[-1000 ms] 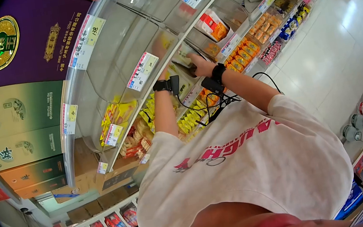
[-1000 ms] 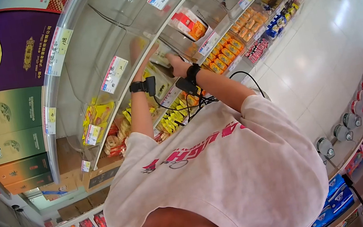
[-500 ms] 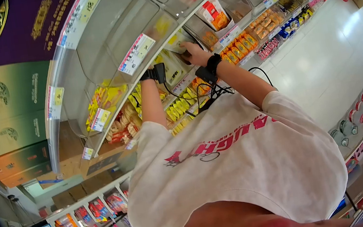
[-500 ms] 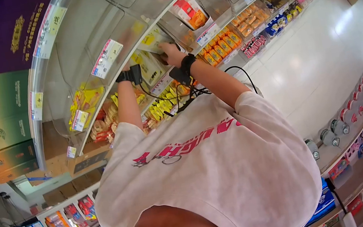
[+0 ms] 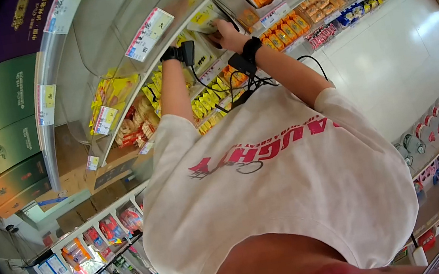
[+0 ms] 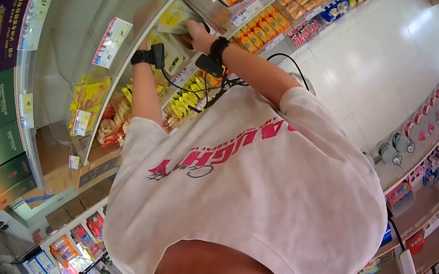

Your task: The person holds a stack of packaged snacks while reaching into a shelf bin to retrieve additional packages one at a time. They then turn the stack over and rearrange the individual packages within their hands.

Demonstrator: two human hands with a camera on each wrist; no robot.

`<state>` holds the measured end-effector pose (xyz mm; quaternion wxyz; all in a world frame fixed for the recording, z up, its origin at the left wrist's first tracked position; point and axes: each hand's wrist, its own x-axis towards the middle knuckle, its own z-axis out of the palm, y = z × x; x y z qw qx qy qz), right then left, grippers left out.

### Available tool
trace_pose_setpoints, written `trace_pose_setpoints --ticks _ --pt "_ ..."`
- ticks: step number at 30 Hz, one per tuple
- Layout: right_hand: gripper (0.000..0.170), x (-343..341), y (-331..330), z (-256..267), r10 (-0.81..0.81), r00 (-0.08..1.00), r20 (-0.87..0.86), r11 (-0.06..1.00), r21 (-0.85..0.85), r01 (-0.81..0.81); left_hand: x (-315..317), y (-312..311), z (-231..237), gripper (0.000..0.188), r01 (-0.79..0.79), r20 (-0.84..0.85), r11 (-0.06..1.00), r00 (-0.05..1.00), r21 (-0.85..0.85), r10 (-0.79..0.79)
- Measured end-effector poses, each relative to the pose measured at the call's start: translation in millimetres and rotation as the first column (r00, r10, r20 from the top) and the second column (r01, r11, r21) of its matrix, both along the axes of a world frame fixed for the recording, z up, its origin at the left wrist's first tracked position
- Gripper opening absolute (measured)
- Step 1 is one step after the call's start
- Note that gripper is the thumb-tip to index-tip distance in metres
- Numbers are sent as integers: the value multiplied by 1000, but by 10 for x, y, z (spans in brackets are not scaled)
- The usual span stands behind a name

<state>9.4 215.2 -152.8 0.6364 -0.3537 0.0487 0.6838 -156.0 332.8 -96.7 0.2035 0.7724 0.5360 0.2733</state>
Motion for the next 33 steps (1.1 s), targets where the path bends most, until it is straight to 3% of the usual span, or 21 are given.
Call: trace_pose_setpoints --ticks 9,15,17,22,24,27,30,31,33 --pt "17 -43 136 -240 -37 996 -80 999 -35 34 159 72 -41 60 -2 23 1000 1000 0 2" --pt "17 15 -5 -54 -132 960 -246 976 140 169 215 -142 16 59 -9 68 1000 998 26 8" --pt "19 37 -16 66 -149 961 -235 976 121 181 264 -389 148 59 3 101 998 995 61 -9" --pt "39 41 -42 82 -53 973 -224 986 145 87 354 -735 394 59 57 49 996 997 62 -60" --pt "57 34 -6 16 0 987 -160 993 119 20 367 -680 410 59 78 16 995 997 -65 -77" --pt "63 48 -105 225 6 994 -108 996 93 4 549 -820 440 48 96 275 983 960 -158 -49" --pt "68 50 -36 73 24 996 -91 993 118 -13 690 -819 433 51 138 277 975 957 -175 -86" --pt "71 38 -20 34 13 995 -95 994 109 -2 686 -752 320 55 155 312 953 948 -262 -68" --pt "72 48 1 -4 15 996 -83 993 116 -5 669 -719 213 56 97 368 958 930 -270 9"
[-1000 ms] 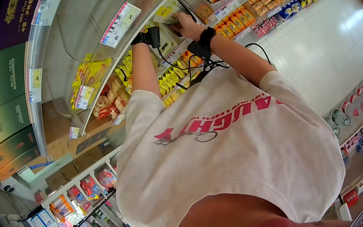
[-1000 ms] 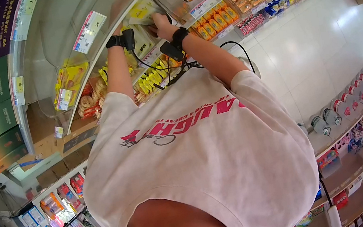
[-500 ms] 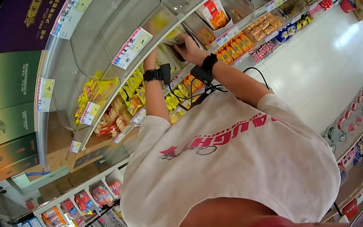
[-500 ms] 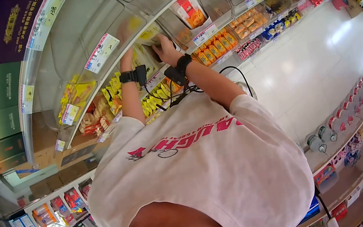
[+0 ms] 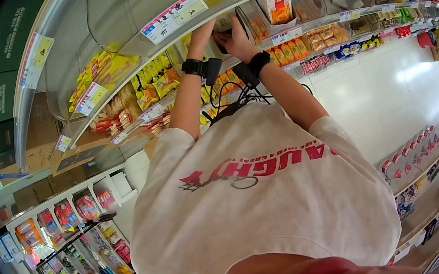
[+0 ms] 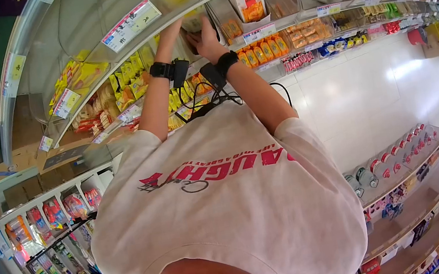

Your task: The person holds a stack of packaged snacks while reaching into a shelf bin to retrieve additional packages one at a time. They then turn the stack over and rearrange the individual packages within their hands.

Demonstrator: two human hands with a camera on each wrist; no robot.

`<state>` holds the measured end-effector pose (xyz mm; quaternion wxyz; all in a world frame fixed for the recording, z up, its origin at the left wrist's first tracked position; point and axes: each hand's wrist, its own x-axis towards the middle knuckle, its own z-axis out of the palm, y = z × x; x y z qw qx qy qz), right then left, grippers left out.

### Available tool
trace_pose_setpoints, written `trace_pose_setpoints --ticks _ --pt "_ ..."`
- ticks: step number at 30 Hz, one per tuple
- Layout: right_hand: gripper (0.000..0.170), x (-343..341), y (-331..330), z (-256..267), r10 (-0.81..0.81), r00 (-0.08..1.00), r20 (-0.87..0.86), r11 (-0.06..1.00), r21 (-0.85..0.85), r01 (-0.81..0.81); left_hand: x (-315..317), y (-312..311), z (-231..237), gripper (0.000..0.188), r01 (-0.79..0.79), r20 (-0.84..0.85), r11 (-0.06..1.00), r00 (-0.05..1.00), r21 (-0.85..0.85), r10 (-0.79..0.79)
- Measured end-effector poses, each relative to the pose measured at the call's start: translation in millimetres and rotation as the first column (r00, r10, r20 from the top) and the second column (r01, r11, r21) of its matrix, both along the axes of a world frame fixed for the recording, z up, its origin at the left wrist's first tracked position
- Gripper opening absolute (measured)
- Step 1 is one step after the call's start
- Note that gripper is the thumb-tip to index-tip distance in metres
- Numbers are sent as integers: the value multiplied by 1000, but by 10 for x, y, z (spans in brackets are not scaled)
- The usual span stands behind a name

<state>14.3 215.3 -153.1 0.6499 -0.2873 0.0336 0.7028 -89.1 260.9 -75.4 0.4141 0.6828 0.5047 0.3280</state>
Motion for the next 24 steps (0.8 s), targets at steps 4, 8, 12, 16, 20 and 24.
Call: trace_pose_setpoints --ticks 4,8,12,16,20,24 --pt "71 -24 22 -34 -44 999 -24 997 -60 43 -213 26 -148 52 -22 68 1000 997 -8 22" --pt "70 -48 -14 -39 -76 997 -16 995 -70 75 -232 259 -608 58 21 96 999 995 -27 -19" --pt "69 -36 -13 -16 -71 997 8 995 -68 71 -109 -173 196 60 -76 38 966 995 -245 88" --pt "69 -36 -12 35 -81 997 1 994 -75 80 -262 315 -426 69 79 99 993 991 85 -87" --pt "72 -17 -22 58 -66 996 61 995 -64 70 -106 -69 262 56 183 -307 960 945 213 -112" --pt "82 -14 -5 85 -58 991 119 993 -95 70 -17 -29 231 64 118 -218 913 975 391 -33"
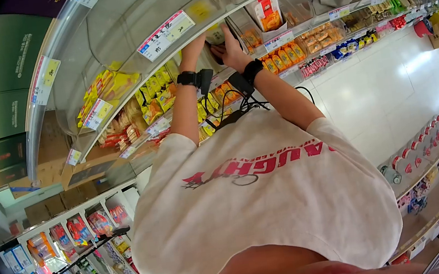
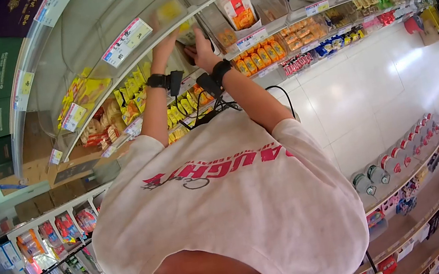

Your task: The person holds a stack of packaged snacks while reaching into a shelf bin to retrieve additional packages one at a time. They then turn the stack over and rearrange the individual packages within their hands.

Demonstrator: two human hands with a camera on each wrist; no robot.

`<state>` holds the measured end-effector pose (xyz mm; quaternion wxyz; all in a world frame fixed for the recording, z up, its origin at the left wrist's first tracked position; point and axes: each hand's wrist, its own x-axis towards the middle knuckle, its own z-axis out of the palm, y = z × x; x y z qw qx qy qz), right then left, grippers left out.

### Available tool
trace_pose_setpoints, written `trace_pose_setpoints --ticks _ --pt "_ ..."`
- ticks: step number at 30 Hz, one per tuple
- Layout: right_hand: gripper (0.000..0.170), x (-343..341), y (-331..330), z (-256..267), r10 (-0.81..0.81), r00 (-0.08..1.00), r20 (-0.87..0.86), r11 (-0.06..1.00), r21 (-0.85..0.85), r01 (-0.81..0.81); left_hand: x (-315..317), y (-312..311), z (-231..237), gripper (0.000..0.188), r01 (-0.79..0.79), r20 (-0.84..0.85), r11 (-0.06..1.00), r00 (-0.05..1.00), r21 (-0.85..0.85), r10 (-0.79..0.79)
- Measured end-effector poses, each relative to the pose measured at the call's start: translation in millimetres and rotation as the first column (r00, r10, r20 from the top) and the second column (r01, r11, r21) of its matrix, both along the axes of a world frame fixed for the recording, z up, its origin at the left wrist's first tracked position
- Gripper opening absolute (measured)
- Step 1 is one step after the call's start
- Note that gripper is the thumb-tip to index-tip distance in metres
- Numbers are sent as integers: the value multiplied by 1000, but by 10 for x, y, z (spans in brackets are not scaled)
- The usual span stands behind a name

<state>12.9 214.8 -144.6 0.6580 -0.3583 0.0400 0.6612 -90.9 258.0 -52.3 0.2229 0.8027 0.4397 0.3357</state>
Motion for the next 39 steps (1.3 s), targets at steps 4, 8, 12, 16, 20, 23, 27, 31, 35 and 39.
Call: trace_pose_setpoints --ticks 4,8,12,16,20,23,27,31,35,39 --pt "82 -11 -10 -199 -31 944 329 982 187 -33 73 104 -83 62 -55 -14 992 998 -115 54" --pt "77 -8 -8 10 -15 999 33 1000 7 15 82 -29 -8 51 -34 17 991 999 -126 37" --pt "67 -45 -65 -104 -45 999 19 991 124 42 -76 -201 -128 56 -51 102 988 993 -148 67" --pt "58 -28 -88 -60 9 1000 22 992 126 -12 -198 -173 -224 56 -120 -23 947 993 -298 119" --pt "56 -15 -11 -120 -21 997 -68 992 122 29 -145 -236 -375 53 -124 138 967 978 -220 157" --pt "44 53 21 -429 61 976 211 908 393 -142 -130 -253 -445 49 -133 219 991 966 -29 136" --pt "32 270 -346 -73 -68 301 951 786 237 -571 -244 -406 -298 41 -174 299 984 941 24 159" --pt "62 205 -473 385 58 966 -253 998 52 -47 -550 -680 -103 33 -270 234 957 929 -105 288" --pt "64 298 -435 314 171 978 -119 967 211 -144 -648 -805 -262 32 -229 275 958 923 -171 270" --pt "62 283 -155 363 188 981 -37 919 359 -163 -618 -867 -384 32 -180 285 954 926 -239 246"
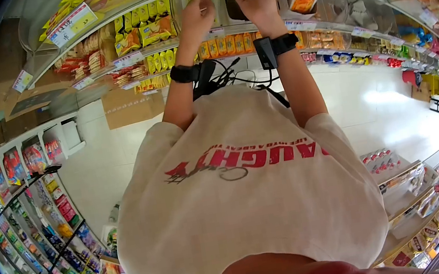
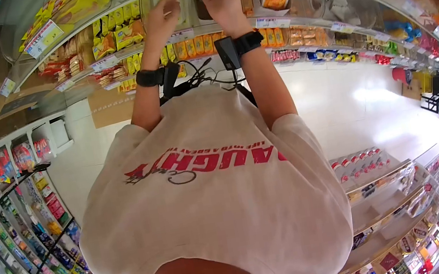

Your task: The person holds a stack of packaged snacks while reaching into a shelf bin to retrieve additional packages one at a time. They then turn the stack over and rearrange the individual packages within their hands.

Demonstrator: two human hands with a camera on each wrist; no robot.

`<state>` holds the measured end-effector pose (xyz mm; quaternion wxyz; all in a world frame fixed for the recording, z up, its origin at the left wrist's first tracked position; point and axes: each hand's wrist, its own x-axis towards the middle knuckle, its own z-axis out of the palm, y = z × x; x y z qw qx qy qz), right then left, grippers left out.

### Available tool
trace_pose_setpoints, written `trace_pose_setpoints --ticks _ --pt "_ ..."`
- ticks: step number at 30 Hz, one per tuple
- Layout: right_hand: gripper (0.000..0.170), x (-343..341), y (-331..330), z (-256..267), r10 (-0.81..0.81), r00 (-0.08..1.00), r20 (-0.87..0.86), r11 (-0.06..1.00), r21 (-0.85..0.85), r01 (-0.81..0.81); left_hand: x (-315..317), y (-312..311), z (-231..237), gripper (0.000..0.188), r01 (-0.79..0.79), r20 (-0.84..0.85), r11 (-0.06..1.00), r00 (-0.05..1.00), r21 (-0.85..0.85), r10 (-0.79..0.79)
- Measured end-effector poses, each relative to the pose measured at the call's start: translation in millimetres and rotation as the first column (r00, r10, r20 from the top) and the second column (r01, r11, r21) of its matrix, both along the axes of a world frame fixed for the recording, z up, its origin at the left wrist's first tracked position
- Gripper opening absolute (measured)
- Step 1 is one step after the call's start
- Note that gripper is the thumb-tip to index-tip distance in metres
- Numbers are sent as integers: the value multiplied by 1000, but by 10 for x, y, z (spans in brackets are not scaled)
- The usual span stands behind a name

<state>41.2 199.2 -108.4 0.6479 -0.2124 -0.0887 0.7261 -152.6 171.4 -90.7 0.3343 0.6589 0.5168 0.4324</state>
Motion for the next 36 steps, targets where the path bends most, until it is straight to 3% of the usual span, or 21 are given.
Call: trace_pose_setpoints --ticks 2,3,6,7,9,13,16,19,21,22,25,28,29,32,35,36 --pt "61 20 89 -26 19 993 112 998 51 -25 -12 -5 30 32 -31 -52 999 998 12 31" --pt "56 -47 51 85 -14 966 260 997 -63 32 -45 31 -75 33 -53 -88 998 995 40 57" --pt "47 -124 -9 229 -15 747 665 1000 1 19 -70 67 -72 36 -84 -236 994 967 65 97" --pt "37 -107 -2 144 -186 518 835 981 186 53 -46 45 -58 37 -85 -289 995 952 58 99" --pt "33 -50 64 130 -298 184 937 951 308 -29 2 -6 -62 37 -99 -280 993 953 65 113" --pt "31 57 133 130 -444 -387 808 895 378 -238 25 22 -111 46 -54 -395 992 919 -119 2" --pt "32 136 90 190 -375 -239 896 909 305 -284 108 159 -427 68 -130 -542 991 831 26 123" --pt "33 136 44 286 -313 -190 930 942 278 -190 305 304 -368 90 -325 -661 937 732 -126 165" --pt "30 143 118 237 -499 -209 841 865 468 -182 345 315 -414 97 -337 -718 934 678 -116 155" --pt "29 144 167 210 -582 -219 783 813 556 -173 355 323 -453 101 -339 -748 934 647 -110 147" --pt "32 170 326 247 -711 -109 695 699 682 -214 216 420 -556 96 -250 -648 954 757 -164 87" --pt "34 202 181 316 -480 -176 859 876 461 -139 79 408 -206 96 -125 -606 951 792 -282 -75" --pt "34 177 155 299 -533 -120 838 846 523 -102 74 426 -208 96 -116 -604 950 792 -289 -87" --pt "37 216 118 192 -534 -195 823 845 528 -84 106 480 -352 102 -119 -667 963 742 -243 -77" --pt "44 231 65 192 -560 -89 823 828 557 -57 128 598 -784 106 -113 -807 992 590 -57 21" --pt "43 243 40 217 -530 -52 846 848 528 -51 126 566 -695 107 -103 -802 990 597 -96 -16"
